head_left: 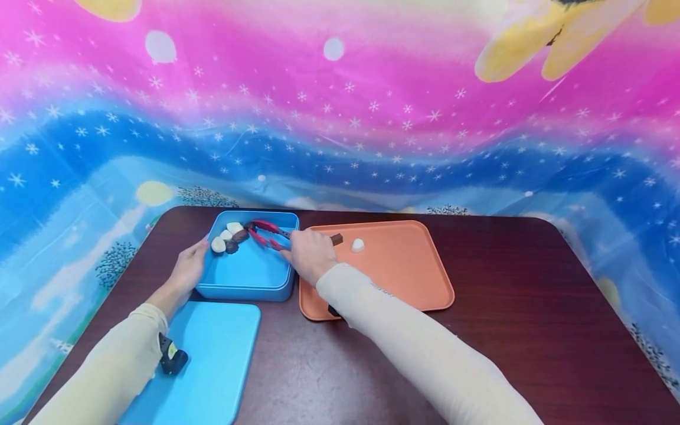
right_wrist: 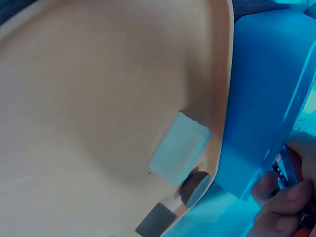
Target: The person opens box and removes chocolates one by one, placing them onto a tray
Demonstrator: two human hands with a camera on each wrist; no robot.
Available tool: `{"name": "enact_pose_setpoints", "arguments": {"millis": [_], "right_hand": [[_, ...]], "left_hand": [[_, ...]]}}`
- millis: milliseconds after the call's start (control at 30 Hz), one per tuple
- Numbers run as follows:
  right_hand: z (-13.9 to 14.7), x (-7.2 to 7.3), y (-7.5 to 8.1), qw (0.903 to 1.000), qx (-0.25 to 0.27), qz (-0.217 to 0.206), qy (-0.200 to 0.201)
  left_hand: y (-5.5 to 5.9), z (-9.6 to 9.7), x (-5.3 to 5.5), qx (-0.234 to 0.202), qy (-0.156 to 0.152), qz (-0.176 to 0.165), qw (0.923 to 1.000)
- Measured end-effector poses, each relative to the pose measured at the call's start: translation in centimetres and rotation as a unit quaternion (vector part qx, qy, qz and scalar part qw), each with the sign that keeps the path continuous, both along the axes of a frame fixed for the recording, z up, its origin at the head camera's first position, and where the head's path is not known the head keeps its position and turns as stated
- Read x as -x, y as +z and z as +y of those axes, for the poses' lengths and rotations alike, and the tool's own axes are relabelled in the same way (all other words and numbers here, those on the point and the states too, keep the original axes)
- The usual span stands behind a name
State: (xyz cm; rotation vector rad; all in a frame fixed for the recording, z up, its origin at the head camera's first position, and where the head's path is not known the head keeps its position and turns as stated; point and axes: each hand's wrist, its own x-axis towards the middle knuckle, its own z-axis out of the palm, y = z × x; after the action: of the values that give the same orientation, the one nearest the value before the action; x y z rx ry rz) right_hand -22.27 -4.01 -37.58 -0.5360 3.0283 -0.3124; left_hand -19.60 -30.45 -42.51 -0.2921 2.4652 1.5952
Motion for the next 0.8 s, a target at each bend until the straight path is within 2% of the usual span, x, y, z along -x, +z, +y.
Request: {"name": "enact_pose_setpoints", "arguments": {"millis": [333, 533, 800], "right_hand": [[2.3, -0.8, -0.5, 0.9957, 0.091, -0.017, 0.004], [3.2, -1.6, -0.6, 0.9936, 0.111, -0.023, 0.004], [4.0, -2.2, -0.2, 0.9921, 0.123, -0.014, 0.018]], "left_hand": [[0.0, 0.0, -0.1, 0.001, 0.005, -0.008, 1.0000], [-0.1, 0.0, -0.1, 0.016, 0.002, -0.004, 0.9999], [-0.3, -0.1, -0.1, 0.011, 0.002, -0.004, 0.9999]]}}
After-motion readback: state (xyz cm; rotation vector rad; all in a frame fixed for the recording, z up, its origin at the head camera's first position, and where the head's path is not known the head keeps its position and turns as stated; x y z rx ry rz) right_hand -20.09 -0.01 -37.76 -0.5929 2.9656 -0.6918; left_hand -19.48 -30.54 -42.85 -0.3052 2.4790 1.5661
